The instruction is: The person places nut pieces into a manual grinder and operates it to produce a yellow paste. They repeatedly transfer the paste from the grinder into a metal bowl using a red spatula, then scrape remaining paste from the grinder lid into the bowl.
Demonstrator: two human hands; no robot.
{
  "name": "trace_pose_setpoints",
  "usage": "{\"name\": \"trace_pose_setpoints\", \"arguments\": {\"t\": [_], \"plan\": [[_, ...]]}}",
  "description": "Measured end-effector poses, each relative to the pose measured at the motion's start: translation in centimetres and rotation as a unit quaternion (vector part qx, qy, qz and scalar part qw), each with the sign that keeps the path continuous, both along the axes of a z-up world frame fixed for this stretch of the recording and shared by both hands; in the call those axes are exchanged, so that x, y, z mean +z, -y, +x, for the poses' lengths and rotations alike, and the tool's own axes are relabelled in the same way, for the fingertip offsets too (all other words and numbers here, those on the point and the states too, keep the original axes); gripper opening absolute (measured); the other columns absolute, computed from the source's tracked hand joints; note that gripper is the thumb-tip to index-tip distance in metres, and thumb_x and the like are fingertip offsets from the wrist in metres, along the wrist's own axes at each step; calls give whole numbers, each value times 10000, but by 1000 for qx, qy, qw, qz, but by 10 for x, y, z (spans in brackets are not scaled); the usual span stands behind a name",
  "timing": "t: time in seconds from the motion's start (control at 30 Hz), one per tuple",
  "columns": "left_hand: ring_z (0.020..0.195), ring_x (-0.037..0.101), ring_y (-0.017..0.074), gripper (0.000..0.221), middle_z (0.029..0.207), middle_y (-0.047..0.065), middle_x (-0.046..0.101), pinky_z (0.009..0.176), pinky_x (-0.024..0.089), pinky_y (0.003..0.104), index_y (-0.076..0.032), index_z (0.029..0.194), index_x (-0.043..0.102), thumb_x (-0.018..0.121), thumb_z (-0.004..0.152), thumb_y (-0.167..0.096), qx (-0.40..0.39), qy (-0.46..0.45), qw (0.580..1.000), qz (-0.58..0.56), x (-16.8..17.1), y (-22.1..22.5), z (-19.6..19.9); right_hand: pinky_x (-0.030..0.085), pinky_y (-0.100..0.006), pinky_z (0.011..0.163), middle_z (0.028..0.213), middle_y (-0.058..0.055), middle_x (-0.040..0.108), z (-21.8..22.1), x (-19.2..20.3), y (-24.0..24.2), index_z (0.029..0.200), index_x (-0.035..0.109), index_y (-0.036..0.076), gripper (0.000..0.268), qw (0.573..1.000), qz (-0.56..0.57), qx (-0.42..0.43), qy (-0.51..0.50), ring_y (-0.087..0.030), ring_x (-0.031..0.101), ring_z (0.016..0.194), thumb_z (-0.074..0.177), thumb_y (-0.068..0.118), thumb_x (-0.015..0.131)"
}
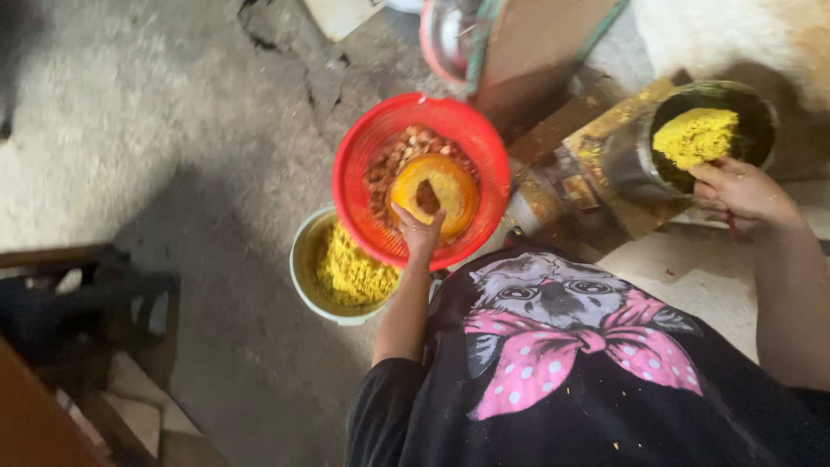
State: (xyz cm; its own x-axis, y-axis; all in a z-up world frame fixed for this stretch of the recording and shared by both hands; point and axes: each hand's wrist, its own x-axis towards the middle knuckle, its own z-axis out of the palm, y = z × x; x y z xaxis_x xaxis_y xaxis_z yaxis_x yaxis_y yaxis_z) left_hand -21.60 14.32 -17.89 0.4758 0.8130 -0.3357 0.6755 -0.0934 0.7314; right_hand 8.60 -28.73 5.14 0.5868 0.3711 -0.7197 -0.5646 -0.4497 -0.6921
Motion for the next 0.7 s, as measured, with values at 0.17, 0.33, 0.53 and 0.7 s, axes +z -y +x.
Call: {"name": "trace_pose_setpoints", "arguments": {"t": [0.17, 0.33, 0.53, 0.7], "plan": [[1510, 266, 457, 1327, 1647, 340, 224, 1209, 275, 478, 38, 1611, -6, 859, 759, -498, 93, 102, 990, -3, 2, -30, -48, 212, -262, 377, 562, 89, 324, -51, 35, -116, 999, 526, 208, 19, 995, -2, 75, -66, -66, 278, 422, 1017, 206, 532], [1530, 247, 409, 1162, 1646, 317, 222, 1227, 261, 450, 21, 1618, 31, 787, 876, -457, 203, 112, 972, -36, 17, -63, -104, 210, -264, 344, 551, 57, 339, -138, 36, -256, 1017, 591, 128, 88, 950, 68, 290, -94, -68, 274, 388, 992, 209, 565], [1496, 342, 305, 858, 1663, 154, 294, 1190, 294, 438, -87, 1647, 156, 455, 1022, -594, 377, 335, 839, -204, 34, -92, -204, 379, -309, 396, 636, -33, 523, -268, -10, -397, 1410, 367, 29, 534, 892, 94, 442, -4, -119, 462, 450, 916, 51, 569], [1349, 481, 291, 808, 1560, 106, 434, 1100, 392, 496, -71, 1578, 347, 390, 1006, -639, 459, 341, 742, -350, 58, -108, -251, 490, -322, 491, 739, -59, 627, -356, -60, -469, 1626, 245, 126, 759, 828, 89, 530, 161, -141, 576, 550, 936, 44, 550]]}}
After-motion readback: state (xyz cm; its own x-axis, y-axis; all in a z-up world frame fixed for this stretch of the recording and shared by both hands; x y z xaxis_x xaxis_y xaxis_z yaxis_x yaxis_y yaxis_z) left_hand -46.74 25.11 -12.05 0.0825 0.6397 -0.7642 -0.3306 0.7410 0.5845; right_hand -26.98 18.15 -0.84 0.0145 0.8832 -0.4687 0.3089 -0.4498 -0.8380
